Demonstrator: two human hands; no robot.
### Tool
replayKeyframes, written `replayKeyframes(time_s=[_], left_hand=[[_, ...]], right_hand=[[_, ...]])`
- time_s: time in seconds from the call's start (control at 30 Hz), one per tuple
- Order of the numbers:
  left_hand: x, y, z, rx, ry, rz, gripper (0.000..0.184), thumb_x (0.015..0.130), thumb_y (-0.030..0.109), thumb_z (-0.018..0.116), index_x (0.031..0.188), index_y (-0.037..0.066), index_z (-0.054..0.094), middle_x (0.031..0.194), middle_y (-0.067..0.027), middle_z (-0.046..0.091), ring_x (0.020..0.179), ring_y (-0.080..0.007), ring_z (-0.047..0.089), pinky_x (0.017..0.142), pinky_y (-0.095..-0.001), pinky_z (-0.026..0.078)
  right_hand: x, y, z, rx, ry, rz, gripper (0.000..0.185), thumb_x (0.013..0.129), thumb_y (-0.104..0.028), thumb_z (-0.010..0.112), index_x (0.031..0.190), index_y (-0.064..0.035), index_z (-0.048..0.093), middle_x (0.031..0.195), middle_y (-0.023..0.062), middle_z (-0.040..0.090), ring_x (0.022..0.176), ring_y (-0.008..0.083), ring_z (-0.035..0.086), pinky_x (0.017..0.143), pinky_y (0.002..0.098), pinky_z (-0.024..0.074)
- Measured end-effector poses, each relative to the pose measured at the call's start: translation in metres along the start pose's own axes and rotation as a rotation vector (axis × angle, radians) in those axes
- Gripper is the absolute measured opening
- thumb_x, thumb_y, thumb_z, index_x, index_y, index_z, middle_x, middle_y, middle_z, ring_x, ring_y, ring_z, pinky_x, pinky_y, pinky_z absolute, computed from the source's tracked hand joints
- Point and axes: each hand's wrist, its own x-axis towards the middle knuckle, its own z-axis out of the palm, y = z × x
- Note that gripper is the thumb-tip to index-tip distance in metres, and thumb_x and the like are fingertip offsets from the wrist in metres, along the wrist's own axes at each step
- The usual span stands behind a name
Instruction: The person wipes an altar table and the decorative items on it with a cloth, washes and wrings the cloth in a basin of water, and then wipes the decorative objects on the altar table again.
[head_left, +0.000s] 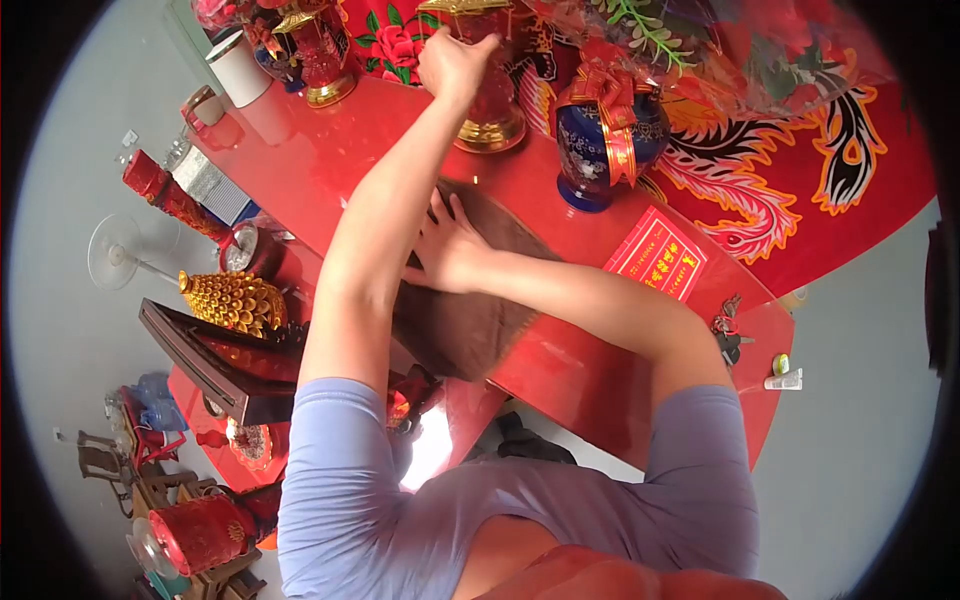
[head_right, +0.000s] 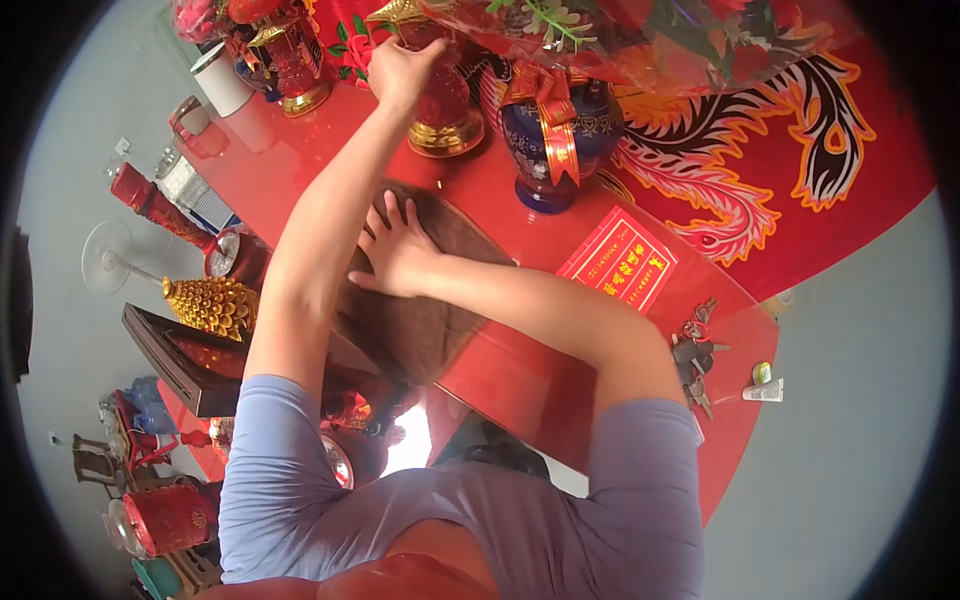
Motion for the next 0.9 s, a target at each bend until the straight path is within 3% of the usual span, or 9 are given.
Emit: replayKeyframes(time_s=[0.13, 0.23, 0.37, 0.63, 0.77, 0.9], left_hand=[[0.032, 0.008, -0.014, 0.069, -0.005, 0.055, 0.048, 0.059, 0.045, 0.082, 0.082, 0.005, 0.069, 0.082, -0.015, 0.073, 0.082, -0.034, 0.071, 0.075, -0.0459, 0.056], [0.052, 0.015, -0.026, 0.163, -0.007, 0.092, 0.053, 0.064, 0.052, 0.08, 0.093, 0.009, 0.074, 0.083, -0.0109, 0.074, 0.082, -0.0281, 0.072, 0.075, -0.0414, 0.055], [0.081, -0.005, -0.03, 0.138, -0.007, 0.157, 0.058, 0.062, 0.059, 0.08, 0.092, 0.009, 0.074, 0.079, -0.0107, 0.073, 0.078, -0.0272, 0.071, 0.073, -0.0406, 0.056], [0.069, -0.026, -0.051, 0.198, -0.026, 0.031, 0.05, 0.063, 0.051, 0.079, 0.087, 0.007, 0.072, 0.081, -0.011, 0.073, 0.081, -0.0273, 0.071, 0.076, -0.0413, 0.055], [0.053, -0.027, -0.061, 0.22, -0.004, -0.017, 0.049, 0.061, 0.05, 0.081, 0.083, 0.008, 0.071, 0.084, -0.0121, 0.073, 0.082, -0.0293, 0.071, 0.076, -0.0421, 0.056], [0.041, -0.028, -0.064, 0.201, 0.011, -0.024, 0.047, 0.059, 0.049, 0.083, 0.081, 0.008, 0.072, 0.086, -0.0127, 0.073, 0.083, -0.0305, 0.071, 0.075, -0.0425, 0.057]], right_hand=[[0.064, 0.028, 0.027, -0.012, 0.205, 0.029, 0.087, 0.088, -0.063, 0.05, 0.15, -0.0058, 0.03, 0.153, 0.0287, 0.026, 0.141, 0.055, 0.017, 0.11, 0.069, 0.0184], [0.105, 0.063, 0.032, 0.05, 0.293, 0.139, 0.088, 0.085, -0.068, 0.049, 0.146, -0.0055, 0.038, 0.154, 0.0283, 0.026, 0.141, 0.0549, 0.018, 0.11, 0.0695, 0.0185], [0.128, 0.118, 0.019, -0.065, 0.22, 0.543, 0.096, 0.087, -0.069, 0.045, 0.153, -0.0043, 0.022, 0.158, 0.0231, 0.019, 0.143, 0.0513, 0.015, 0.112, 0.0678, 0.015], [0.085, 0.119, -0.01, -0.141, 0.057, 1.016, 0.09, 0.09, -0.066, 0.043, 0.154, -0.0063, 0.023, 0.16, 0.0217, 0.017, 0.143, 0.0528, 0.014, 0.111, 0.0676, 0.0157], [0.064, 0.107, -0.007, -0.111, 0.062, 1.063, 0.084, 0.094, -0.058, 0.042, 0.153, -0.0018, 0.022, 0.159, 0.0245, 0.015, 0.144, 0.0529, 0.012, 0.112, 0.0669, 0.0132], [0.032, 0.08, -0.002, -0.12, 0.112, 0.916, 0.077, 0.095, -0.049, 0.045, 0.151, 0.0011, 0.026, 0.157, 0.0259, 0.019, 0.143, 0.0514, 0.015, 0.114, 0.0635, 0.0152]])
